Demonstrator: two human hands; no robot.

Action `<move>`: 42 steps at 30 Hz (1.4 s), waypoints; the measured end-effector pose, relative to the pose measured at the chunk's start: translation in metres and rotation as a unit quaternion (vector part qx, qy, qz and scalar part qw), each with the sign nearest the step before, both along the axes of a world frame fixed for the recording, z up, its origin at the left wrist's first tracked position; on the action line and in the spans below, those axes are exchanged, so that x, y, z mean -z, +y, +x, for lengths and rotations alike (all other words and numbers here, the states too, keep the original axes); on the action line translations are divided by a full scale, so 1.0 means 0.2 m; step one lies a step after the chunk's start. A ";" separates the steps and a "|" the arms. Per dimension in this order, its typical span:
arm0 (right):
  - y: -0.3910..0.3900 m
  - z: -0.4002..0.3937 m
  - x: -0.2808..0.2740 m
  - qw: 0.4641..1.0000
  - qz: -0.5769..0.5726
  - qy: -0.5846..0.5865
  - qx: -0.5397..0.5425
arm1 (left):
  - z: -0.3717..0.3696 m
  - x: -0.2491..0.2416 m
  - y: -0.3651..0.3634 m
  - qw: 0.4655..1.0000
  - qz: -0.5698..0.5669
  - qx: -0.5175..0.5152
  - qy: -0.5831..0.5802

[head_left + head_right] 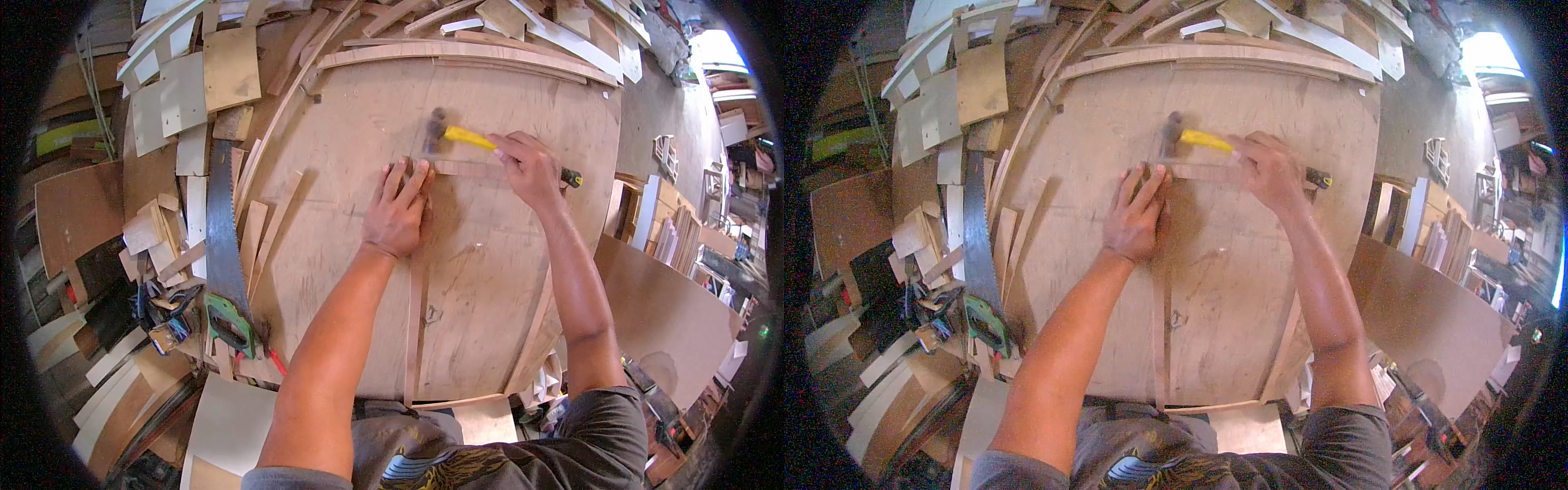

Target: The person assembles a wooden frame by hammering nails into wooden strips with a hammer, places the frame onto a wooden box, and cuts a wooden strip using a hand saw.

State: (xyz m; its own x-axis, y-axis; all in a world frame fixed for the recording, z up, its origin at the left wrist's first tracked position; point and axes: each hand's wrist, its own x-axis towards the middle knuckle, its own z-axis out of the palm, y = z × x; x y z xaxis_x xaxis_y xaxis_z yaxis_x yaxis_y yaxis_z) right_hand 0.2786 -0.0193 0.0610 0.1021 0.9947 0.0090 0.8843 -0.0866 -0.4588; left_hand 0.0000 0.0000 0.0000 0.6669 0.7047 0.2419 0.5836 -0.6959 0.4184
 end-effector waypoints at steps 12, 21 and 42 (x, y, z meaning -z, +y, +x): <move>-0.07 -0.04 -0.03 1.000 0.012 0.006 -0.019 | 0.01 -0.03 -0.05 1.000 -0.017 -0.004 -0.013; 0.02 0.00 -0.05 0.999 0.022 0.027 -0.033 | 0.02 -0.04 -0.04 0.999 -0.020 -0.007 -0.029; 0.04 0.01 0.00 0.999 0.018 0.030 0.000 | 0.01 -0.03 -0.02 1.000 -0.003 -0.003 -0.007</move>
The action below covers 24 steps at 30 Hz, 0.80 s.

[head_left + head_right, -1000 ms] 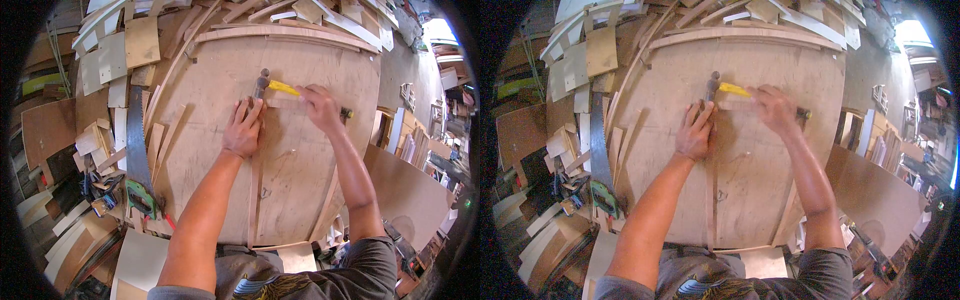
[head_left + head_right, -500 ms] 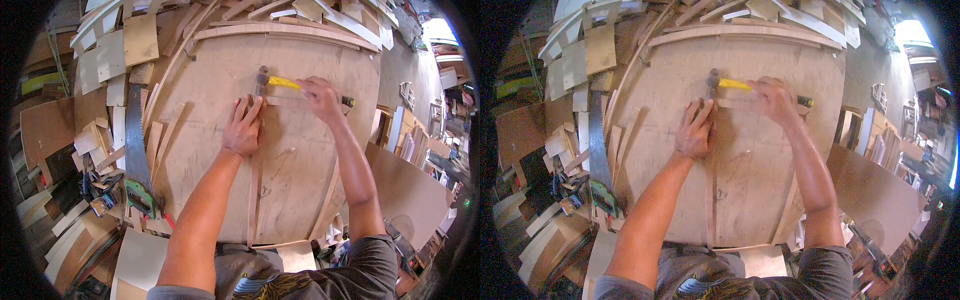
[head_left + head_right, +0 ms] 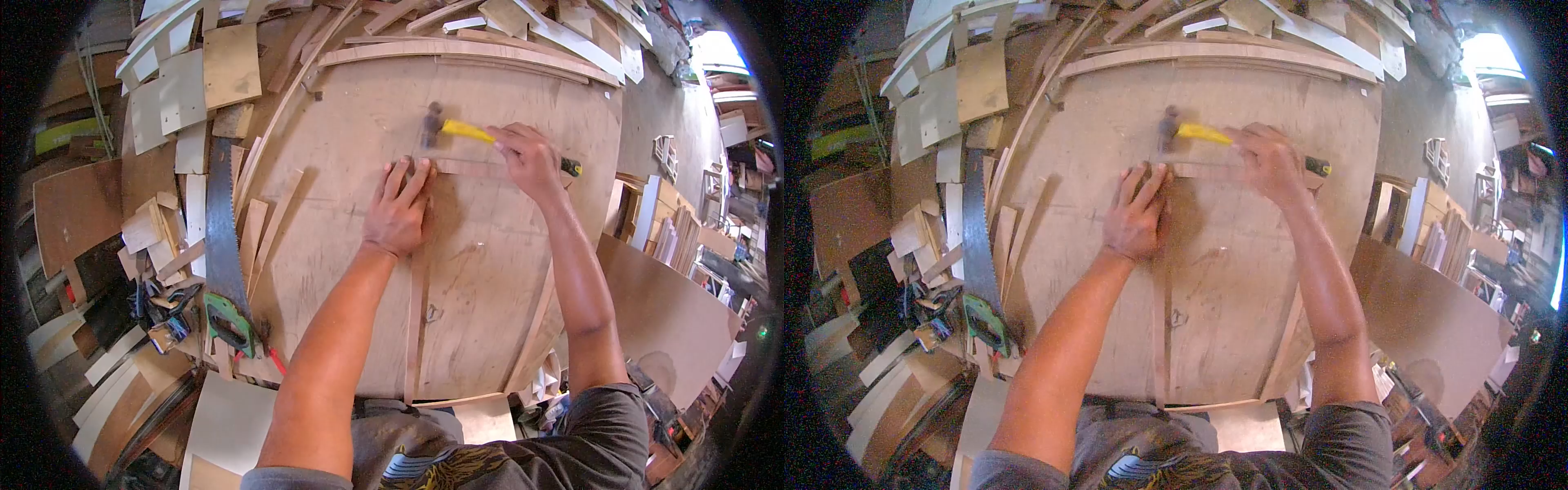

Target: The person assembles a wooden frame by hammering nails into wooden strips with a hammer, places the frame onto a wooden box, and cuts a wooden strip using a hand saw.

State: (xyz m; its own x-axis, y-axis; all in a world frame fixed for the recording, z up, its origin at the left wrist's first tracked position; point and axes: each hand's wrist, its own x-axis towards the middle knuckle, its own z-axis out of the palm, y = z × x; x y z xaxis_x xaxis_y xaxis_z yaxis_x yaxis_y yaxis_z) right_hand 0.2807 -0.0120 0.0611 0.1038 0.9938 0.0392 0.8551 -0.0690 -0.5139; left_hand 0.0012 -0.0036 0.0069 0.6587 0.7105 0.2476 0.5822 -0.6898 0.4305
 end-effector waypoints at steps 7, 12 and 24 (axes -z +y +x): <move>0.02 -0.01 -0.03 1.000 -0.014 -0.022 -0.013 | 0.00 0.00 0.01 1.000 0.007 0.000 0.002; 0.01 0.00 -0.02 0.998 -0.012 -0.028 -0.047 | 0.00 0.01 0.01 1.000 0.017 0.000 0.006; -0.02 -0.04 -0.04 0.996 0.000 0.047 0.075 | 0.01 0.01 0.02 1.000 -0.013 -0.003 -0.020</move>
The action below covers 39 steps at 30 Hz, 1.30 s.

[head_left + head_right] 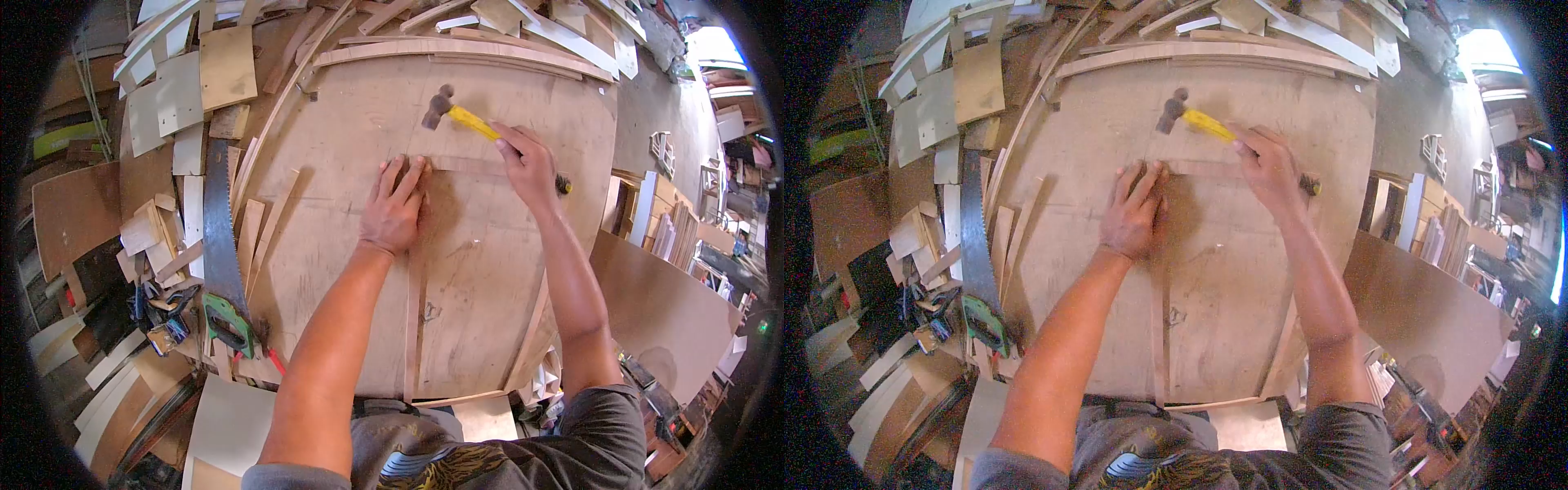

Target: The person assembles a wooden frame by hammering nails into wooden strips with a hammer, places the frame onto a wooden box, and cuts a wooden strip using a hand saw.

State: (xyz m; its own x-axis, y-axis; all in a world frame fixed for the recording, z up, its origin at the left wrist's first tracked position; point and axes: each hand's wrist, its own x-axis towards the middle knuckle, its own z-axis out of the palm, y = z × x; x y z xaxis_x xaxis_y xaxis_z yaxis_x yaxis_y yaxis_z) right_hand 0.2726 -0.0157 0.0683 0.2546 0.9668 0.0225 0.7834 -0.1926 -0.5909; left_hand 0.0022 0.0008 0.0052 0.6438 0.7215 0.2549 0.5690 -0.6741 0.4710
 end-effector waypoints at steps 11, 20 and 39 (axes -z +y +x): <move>-0.58 -0.31 0.02 0.979 0.075 -0.052 0.182 | 0.04 -0.02 0.01 0.989 -0.016 -0.092 -0.117; -1.10 -0.62 0.08 0.968 0.000 -0.052 0.244 | 0.07 0.03 0.06 0.994 0.028 -0.107 0.000; -1.47 -0.28 0.00 0.941 -0.031 -0.115 0.317 | 0.08 0.03 0.23 0.994 0.057 -0.032 0.084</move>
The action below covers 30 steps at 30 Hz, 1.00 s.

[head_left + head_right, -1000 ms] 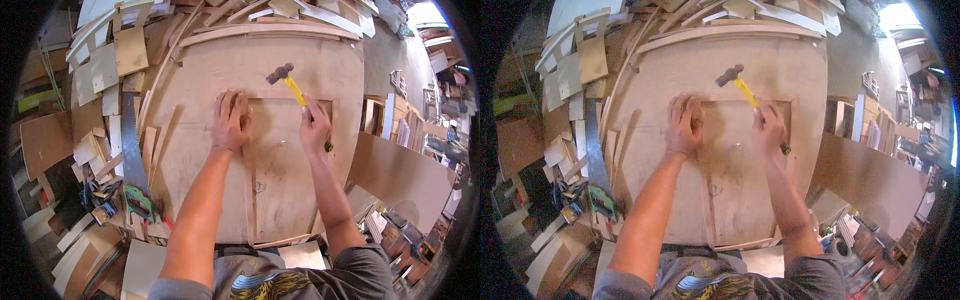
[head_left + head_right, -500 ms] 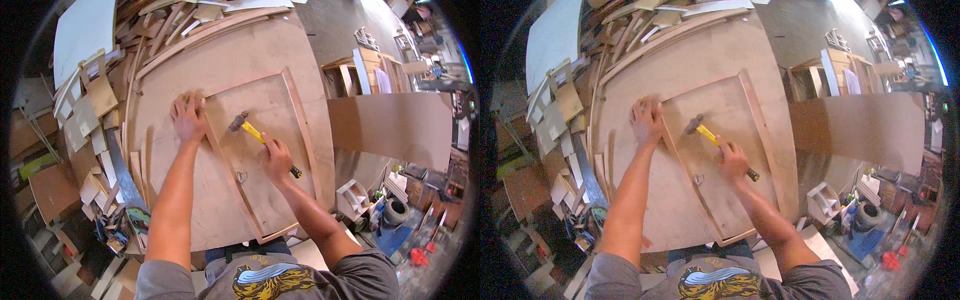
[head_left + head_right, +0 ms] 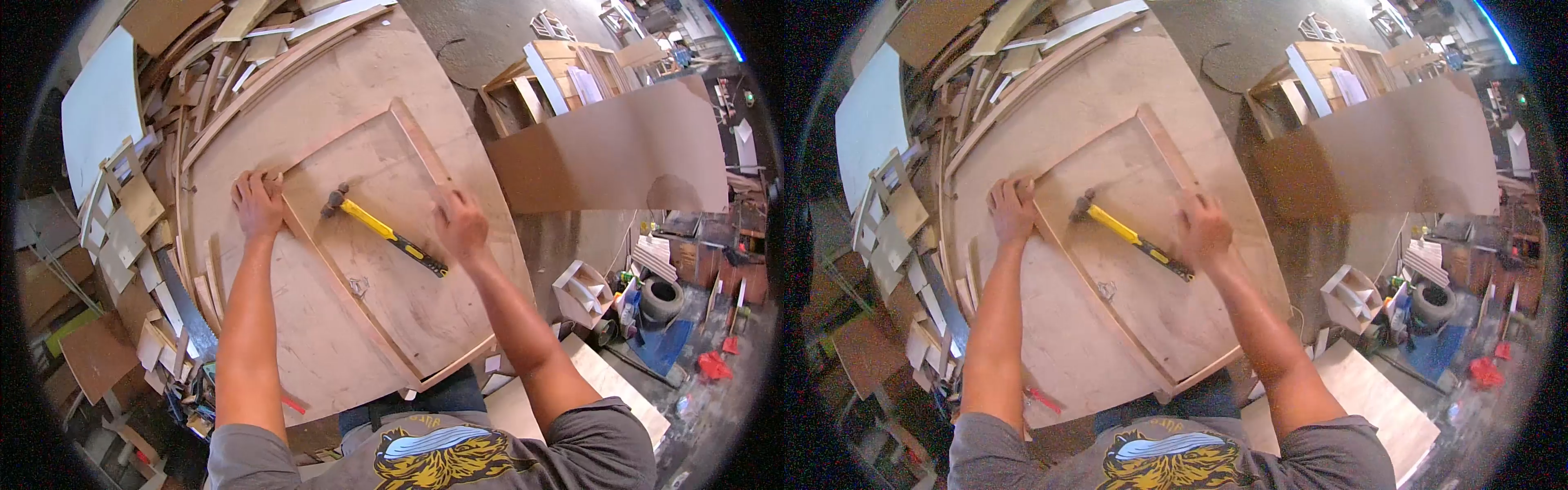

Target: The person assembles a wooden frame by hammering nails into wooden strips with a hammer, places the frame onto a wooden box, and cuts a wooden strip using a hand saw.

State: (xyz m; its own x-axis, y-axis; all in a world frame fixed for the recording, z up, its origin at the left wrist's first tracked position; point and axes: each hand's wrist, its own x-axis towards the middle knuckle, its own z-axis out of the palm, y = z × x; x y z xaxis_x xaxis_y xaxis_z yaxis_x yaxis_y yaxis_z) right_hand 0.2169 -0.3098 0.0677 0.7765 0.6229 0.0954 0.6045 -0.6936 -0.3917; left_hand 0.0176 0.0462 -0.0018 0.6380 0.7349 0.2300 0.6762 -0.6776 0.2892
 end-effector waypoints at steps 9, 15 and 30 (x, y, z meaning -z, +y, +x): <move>-0.30 0.33 0.07 0.991 0.064 0.102 -0.060 | 0.06 -0.04 -0.11 0.991 0.048 -0.101 0.073; -0.33 0.38 0.27 0.977 0.164 0.083 -0.108 | 0.34 -0.12 -0.52 0.994 0.105 -0.022 0.012; -0.35 0.41 0.30 0.965 0.179 0.141 -0.131 | 0.86 -0.18 -1.43 1.000 -0.014 0.000 -0.017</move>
